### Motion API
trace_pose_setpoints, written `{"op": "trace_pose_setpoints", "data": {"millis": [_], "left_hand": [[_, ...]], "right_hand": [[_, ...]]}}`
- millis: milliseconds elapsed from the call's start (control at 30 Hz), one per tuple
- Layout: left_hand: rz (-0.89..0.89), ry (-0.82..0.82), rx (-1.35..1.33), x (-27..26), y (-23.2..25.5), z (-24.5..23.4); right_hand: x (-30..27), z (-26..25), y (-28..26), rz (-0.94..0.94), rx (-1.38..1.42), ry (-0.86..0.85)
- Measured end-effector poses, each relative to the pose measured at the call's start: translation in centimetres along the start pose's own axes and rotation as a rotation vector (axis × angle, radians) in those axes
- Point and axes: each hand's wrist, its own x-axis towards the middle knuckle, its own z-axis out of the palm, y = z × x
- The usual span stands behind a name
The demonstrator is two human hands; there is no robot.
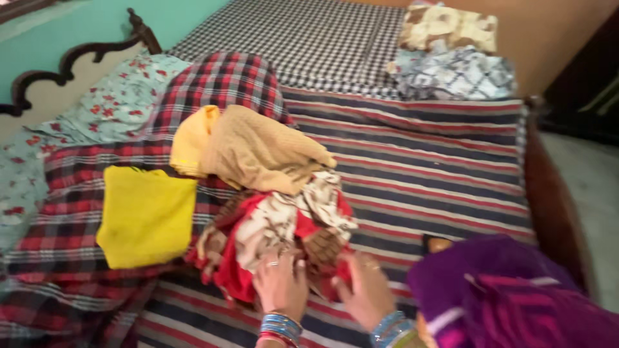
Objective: The person folds a white patterned sheet and a purple patterned towel by hand, then places them on a bed. The person also picks up a yellow cloth and begins to fold it.
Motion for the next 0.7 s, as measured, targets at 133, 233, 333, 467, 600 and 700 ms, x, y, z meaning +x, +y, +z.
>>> {"op": "trace_pose_setpoints", "data": {"millis": [133,233,333,467,600,700], "left_hand": [[-0.167,0.253,0.232,7.4,-10.9,-2.2],[-0.296,0.524,0.282,12.7,-18.5,-4.8],[-0.497,0.467,0.219,17.0,-24.4,-7.1],[-0.717,0.098,-0.103,19.6,-28.4,-8.7],[-0.527,-0.006,-0.328,16.1,-25.3,-6.5],[-0.206,0.099,-0.33,10.5,-19.6,-4.8]], "right_hand": [[4.3,10.6,-2.4,0.007,0.042,-0.254],[7.1,16.8,-3.8,0.055,0.07,-0.306],[8.3,20.9,-4.1,0.261,0.066,-0.462],[8.2,23.5,-3.6,0.246,0.125,-0.359],[8.1,22.8,-3.4,0.297,0.726,-0.433],[8.6,19.4,-4.5,0.807,1.051,-0.419]]}}
